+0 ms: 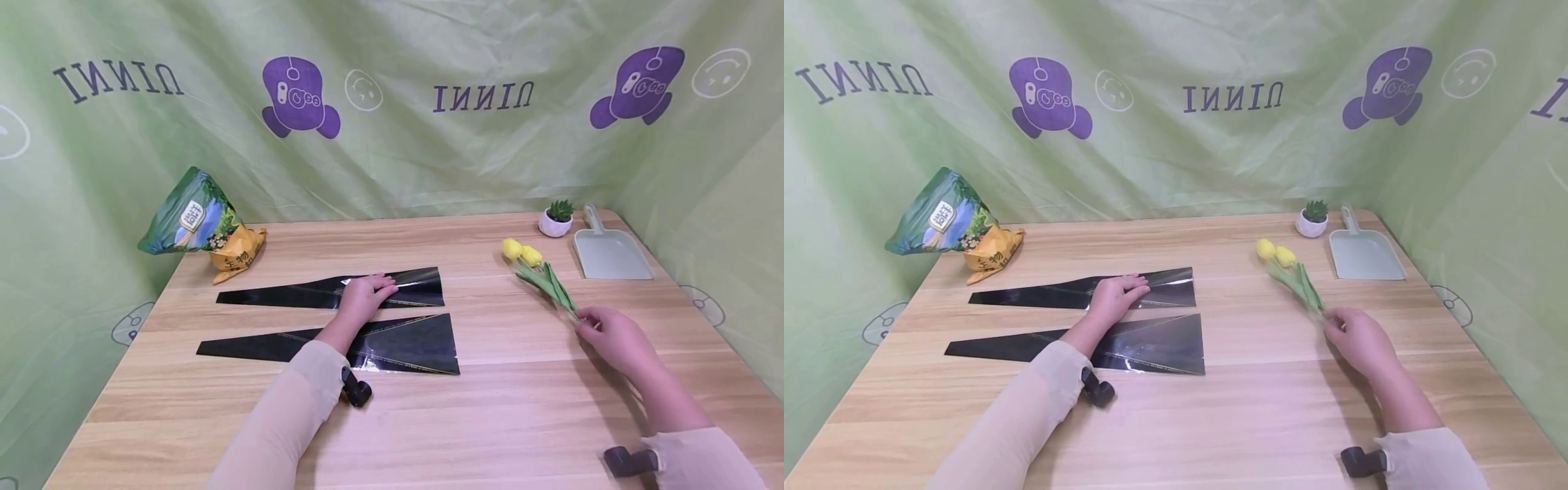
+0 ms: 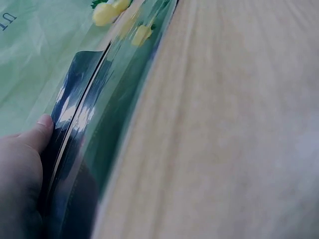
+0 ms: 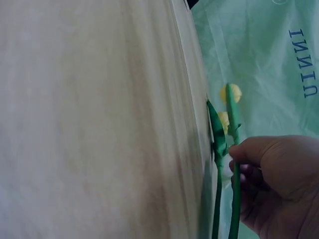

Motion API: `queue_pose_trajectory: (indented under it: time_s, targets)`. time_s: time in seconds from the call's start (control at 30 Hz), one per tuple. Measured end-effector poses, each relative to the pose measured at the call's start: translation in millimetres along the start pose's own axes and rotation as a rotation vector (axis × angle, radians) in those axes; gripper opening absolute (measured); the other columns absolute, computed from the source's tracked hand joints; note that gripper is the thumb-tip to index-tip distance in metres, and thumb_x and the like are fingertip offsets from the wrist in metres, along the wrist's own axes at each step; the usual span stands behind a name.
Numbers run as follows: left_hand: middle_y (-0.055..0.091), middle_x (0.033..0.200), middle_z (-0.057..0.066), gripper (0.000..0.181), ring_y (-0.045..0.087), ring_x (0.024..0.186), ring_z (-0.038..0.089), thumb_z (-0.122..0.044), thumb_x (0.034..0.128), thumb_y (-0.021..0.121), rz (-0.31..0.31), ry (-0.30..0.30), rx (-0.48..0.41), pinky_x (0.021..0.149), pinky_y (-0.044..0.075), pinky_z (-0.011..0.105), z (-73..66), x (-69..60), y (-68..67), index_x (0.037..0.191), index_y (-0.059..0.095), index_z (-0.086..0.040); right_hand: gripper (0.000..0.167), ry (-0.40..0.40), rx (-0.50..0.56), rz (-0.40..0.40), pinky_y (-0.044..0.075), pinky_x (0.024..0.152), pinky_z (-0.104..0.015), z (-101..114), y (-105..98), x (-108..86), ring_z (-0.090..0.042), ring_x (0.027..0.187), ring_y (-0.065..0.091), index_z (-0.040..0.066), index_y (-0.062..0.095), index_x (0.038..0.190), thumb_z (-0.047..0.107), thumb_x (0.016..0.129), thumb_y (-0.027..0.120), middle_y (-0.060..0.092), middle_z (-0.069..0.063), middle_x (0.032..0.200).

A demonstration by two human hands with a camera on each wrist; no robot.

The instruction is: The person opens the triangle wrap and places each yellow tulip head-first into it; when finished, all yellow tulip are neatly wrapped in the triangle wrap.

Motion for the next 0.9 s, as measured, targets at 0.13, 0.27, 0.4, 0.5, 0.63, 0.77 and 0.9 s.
queue_pose_trajectory:
  time_s: [0.13,0.27,0.4,0.5,0.63,0.77,0.9]
  targets:
    - [0.072,0.118,0.002,0.027,0.064,0.120,0.019,-0.032,0.0916,0.068,-0.003,-0.013,-0.009,0.107,0.048,0.038,2.2,0.7,0.6,0.111,0.076,-0.015,0.038,-0.007,0.082,-0.023,0.044,0.062,-0.026,7,-7,-1.0,-0.018,0.080,0.053,-0.009,0.056,0.125,0.016,0.098,0.052,0.063,-0.018,0.098]
    - [0.072,0.118,0.003,0.027,0.064,0.120,0.020,-0.032,0.0913,0.068,-0.012,-0.023,-0.023,0.107,0.048,0.039,3.9,1.0,-0.3,0.111,0.076,-0.015,0.042,-0.040,0.190,-0.063,0.047,0.059,-0.020,21,-17,0.3,-0.002,0.077,0.051,-0.011,0.052,0.129,0.021,0.102,0.049,0.062,-0.020,0.103]
    - [0.072,0.119,0.003,0.026,0.064,0.120,0.021,-0.032,0.0912,0.068,-0.017,-0.036,-0.035,0.107,0.047,0.040,5.2,0.1,-1.1,0.110,0.076,-0.016,0.043,-0.058,0.341,-0.112,0.052,0.061,-0.018,36,-26,3.7,0.004,0.075,0.052,-0.011,0.048,0.130,0.023,0.103,0.049,0.061,-0.005,0.099]
    - [0.072,0.120,0.004,0.026,0.065,0.119,0.022,-0.032,0.0909,0.069,-0.022,-0.041,-0.042,0.108,0.047,0.040,5.5,-0.6,-1.3,0.110,0.076,-0.016,0.033,-0.061,0.513,-0.141,0.055,0.062,-0.017,47,-29,8.9,0.001,0.074,0.056,-0.001,0.050,0.125,0.022,0.102,0.051,0.056,0.009,0.094]
    - [0.072,0.118,0.004,0.025,0.065,0.118,0.022,-0.031,0.0907,0.069,-0.031,-0.045,-0.062,0.108,0.047,0.040,5.1,-1.2,-1.9,0.109,0.077,-0.016,0.015,-0.082,0.811,-0.159,0.057,0.063,-0.017,62,-26,17.7,-0.001,0.074,0.058,0.017,0.048,0.114,0.014,0.100,0.054,0.054,0.011,0.092]
    - [0.073,0.117,0.004,0.025,0.066,0.117,0.022,-0.030,0.0904,0.070,-0.039,-0.054,-0.100,0.107,0.048,0.040,4.8,-1.3,-2.4,0.109,0.077,-0.015,0.021,-0.075,1.060,-0.196,0.058,0.063,-0.015,76,-22,27.5,-0.001,0.075,0.061,0.020,0.046,0.109,0.005,0.098,0.056,0.055,0.008,0.090]
    - [0.072,0.118,0.004,0.025,0.066,0.117,0.023,-0.031,0.0908,0.069,-0.041,-0.068,-0.113,0.107,0.048,0.040,5.1,-1.6,-2.6,0.110,0.077,-0.016,0.022,-0.021,1.179,-0.272,0.058,0.063,-0.015,84,-18,38.6,-0.001,0.072,0.063,0.018,0.044,0.106,0.003,0.097,0.056,0.059,0.008,0.086]
Point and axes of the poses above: each hand's wrist, its own x-axis towards the middle knuckle, its own y-axis out of the palm, z = x × y, the point moved 6 cm from there along x, towards the middle knuckle
